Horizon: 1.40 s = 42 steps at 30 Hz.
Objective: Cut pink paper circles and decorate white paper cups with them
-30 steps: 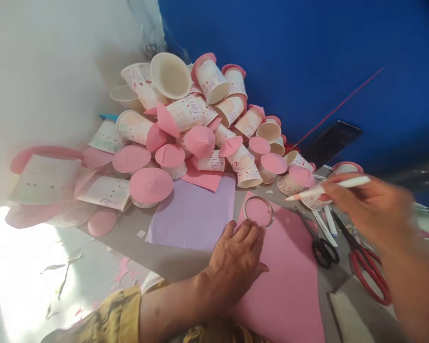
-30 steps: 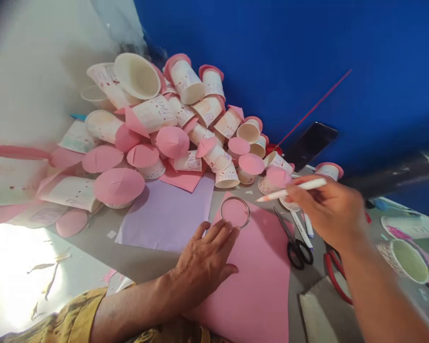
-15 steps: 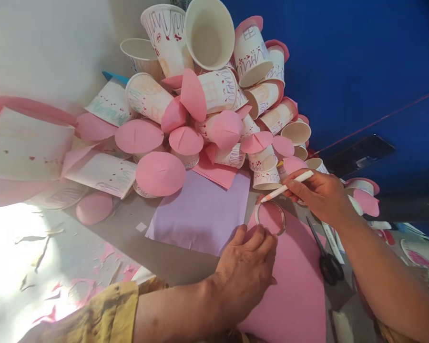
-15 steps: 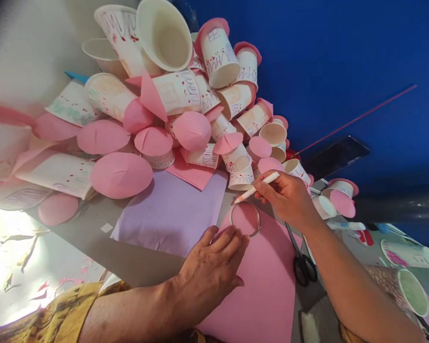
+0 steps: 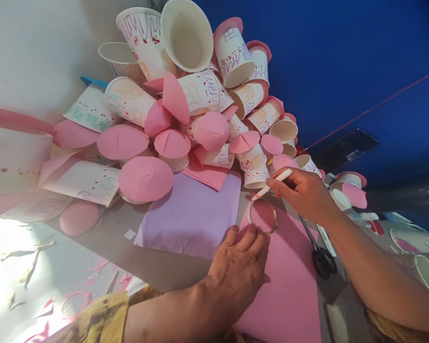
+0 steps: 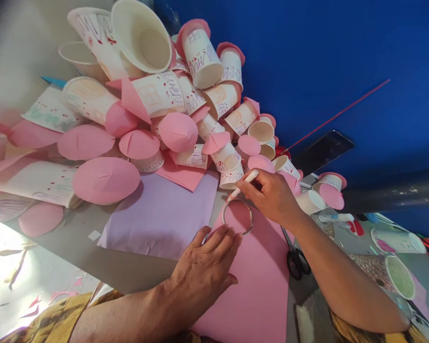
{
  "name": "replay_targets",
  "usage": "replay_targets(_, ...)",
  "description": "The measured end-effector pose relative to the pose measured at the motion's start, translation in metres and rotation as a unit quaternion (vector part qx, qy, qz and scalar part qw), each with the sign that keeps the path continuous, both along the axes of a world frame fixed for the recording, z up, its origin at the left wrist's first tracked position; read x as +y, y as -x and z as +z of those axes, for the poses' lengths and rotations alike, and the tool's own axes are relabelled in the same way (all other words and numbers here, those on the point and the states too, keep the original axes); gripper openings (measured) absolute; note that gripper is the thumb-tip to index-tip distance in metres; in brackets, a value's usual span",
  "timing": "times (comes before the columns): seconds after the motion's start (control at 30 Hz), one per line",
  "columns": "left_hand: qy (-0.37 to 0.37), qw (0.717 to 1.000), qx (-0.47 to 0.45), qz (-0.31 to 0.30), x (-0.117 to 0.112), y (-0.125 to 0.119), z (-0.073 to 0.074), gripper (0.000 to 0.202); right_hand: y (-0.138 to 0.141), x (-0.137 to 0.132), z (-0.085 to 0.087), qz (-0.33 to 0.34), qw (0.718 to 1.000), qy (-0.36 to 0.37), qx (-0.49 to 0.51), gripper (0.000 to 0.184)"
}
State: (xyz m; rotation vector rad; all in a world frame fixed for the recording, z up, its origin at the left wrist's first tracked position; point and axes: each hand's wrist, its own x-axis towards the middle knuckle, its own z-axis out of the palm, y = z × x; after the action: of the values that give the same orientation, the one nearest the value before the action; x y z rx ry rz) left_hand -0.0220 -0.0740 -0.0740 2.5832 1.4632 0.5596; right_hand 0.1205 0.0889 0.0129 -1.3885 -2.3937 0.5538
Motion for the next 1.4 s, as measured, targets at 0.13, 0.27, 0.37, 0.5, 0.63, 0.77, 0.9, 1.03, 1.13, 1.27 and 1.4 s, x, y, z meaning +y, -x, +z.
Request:
replay_targets(0.13, -0.007, 1.0, -0.005, 0.003, 0.001, 0.001, 0.001, 0.073, -0.001, 0.001, -0.001, 0.002, 1.0, -0.012, -0.013, 0.027)
replay_targets(0.27, -0.003, 1.0, -0.008, 0.004, 0.001, 0.001, 0.0, 0.072, -0.007, -0.001, 0.0, -0.033, 0.999, -0.032, -0.012, 0.03)
replay_targets(0.37, 0.003, 1.0, -0.01, -0.001, 0.001, 0.001, 0.0, 0.073, -0.018, -0.004, -0.001, -0.057, 0.997, -0.041, -0.013, 0.029)
replay_targets(0.5, 0.017, 1.0, -0.001, -0.005, 0.003, 0.002, 0.002, 0.073, -0.038, -0.013, -0.004, -0.094, 0.995, -0.031, 0.009, 0.024)
replay_targets(0.63, 0.027, 1.0, -0.002, -0.006, 0.004, 0.002, 0.004, 0.073, -0.057, -0.033, -0.011, -0.14, 0.989, -0.032, 0.036, 0.019)
replay_targets(0.77, 0.033, 0.999, 0.005, -0.006, 0.004, 0.002, 0.006, 0.074, -0.069, -0.064, -0.021, -0.163, 0.984, -0.066, 0.035, 0.019)
replay_targets(0.9, 0.033, 0.999, 0.004, -0.005, 0.004, 0.003, 0.008, 0.074, -0.067, -0.098, -0.029, -0.173, 0.977, -0.118, 0.037, 0.019)
replay_targets(1.03, 0.033, 0.999, 0.005, -0.012, 0.006, 0.004, 0.009, 0.071, -0.056, -0.125, -0.035, -0.12, 0.979, -0.153, 0.06, 0.019)
replay_targets(1.13, 0.039, 0.999, -0.001, -0.017, 0.006, 0.005, 0.011, 0.07, -0.051, -0.134, -0.038, -0.085, 0.978, -0.18, 0.058, 0.02)
replay_targets(1.27, 0.033, 0.999, -0.013, -0.01, 0.005, 0.004, 0.011, 0.077, -0.052, -0.133, -0.041, -0.059, 0.969, -0.224, 0.08, 0.015)
replay_targets(1.4, 0.019, 0.999, -0.026, -0.005, 0.004, 0.003, 0.01, 0.085, -0.051, -0.13, -0.042, -0.05, 0.964, -0.246, 0.088, 0.011)
